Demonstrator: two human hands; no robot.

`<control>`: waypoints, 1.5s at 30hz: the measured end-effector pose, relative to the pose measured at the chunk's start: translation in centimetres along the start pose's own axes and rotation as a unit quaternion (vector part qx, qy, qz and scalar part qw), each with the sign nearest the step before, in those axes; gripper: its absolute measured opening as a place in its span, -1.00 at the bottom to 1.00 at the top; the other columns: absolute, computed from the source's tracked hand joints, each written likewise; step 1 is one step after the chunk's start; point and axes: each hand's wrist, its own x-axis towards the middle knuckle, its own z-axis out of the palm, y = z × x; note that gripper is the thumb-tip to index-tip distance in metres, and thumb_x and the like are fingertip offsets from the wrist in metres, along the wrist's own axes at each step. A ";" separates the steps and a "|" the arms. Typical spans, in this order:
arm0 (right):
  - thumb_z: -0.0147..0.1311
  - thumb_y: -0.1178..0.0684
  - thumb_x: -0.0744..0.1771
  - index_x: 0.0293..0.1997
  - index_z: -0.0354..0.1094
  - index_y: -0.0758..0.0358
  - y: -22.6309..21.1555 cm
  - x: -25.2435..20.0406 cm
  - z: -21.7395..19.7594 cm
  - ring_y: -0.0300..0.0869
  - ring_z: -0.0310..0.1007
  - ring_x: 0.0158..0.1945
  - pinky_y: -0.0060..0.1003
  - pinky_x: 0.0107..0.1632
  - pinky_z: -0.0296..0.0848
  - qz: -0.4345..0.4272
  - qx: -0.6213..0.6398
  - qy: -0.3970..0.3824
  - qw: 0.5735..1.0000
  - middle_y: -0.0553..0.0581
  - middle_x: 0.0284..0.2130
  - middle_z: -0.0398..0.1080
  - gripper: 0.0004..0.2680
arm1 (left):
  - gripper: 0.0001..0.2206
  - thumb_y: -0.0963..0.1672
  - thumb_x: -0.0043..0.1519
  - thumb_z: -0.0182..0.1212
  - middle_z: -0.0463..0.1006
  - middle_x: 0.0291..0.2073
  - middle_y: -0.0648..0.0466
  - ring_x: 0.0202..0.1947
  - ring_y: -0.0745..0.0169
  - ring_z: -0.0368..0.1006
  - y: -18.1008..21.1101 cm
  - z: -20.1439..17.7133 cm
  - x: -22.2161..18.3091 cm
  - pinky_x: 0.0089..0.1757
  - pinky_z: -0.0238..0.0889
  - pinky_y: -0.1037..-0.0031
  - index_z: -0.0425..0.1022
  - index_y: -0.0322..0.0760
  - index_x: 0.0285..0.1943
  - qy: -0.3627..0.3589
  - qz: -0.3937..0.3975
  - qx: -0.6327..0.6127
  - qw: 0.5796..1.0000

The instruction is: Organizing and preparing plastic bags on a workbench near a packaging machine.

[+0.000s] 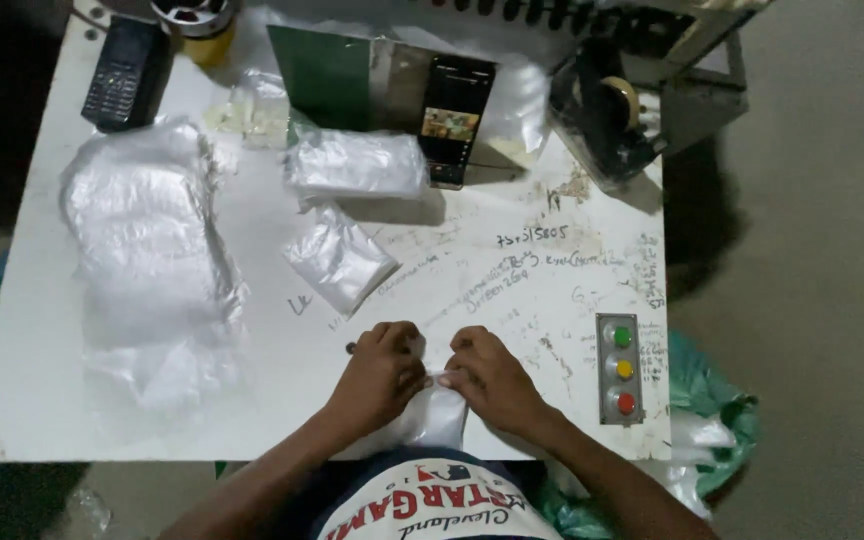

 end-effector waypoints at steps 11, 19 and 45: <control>-0.06 0.53 0.18 -0.13 0.48 0.28 11.6 5.2 -12.0 -0.29 0.42 -0.36 -0.39 -0.50 0.45 0.127 0.325 0.217 0.912 0.15 -0.23 0.55 -0.66 | -0.84 -0.14 0.12 0.45 0.70 -0.37 -0.01 -0.28 0.20 0.59 1.1 -7.0 2.2 -0.15 0.48 0.43 0.69 -0.39 -0.25 0.036 -0.405 -0.482 0.776; -0.23 -0.39 0.42 -0.26 0.47 0.01 20.0 13.9 -26.9 -0.18 0.38 -0.19 -0.21 -0.15 0.20 0.278 0.068 0.278 0.917 -0.04 -0.29 0.45 -0.61 | -0.86 -0.13 0.18 0.35 0.55 -0.30 0.01 -0.33 0.13 0.51 1.1 -1.6 1.7 -0.38 0.40 0.39 0.64 -0.28 -0.15 0.267 -0.086 -0.142 0.949; 0.28 -0.18 0.32 -0.48 0.45 0.34 4.5 3.9 -3.7 -0.24 0.21 -0.71 -0.39 -0.68 0.14 0.306 0.334 -0.044 0.890 0.21 -0.72 0.36 -0.67 | -0.88 -0.16 0.25 0.26 0.50 -0.45 -0.10 -0.44 -0.12 0.48 3.5 2.7 5.3 -0.39 0.31 0.24 0.57 -0.36 -0.19 0.234 -0.114 -0.244 0.934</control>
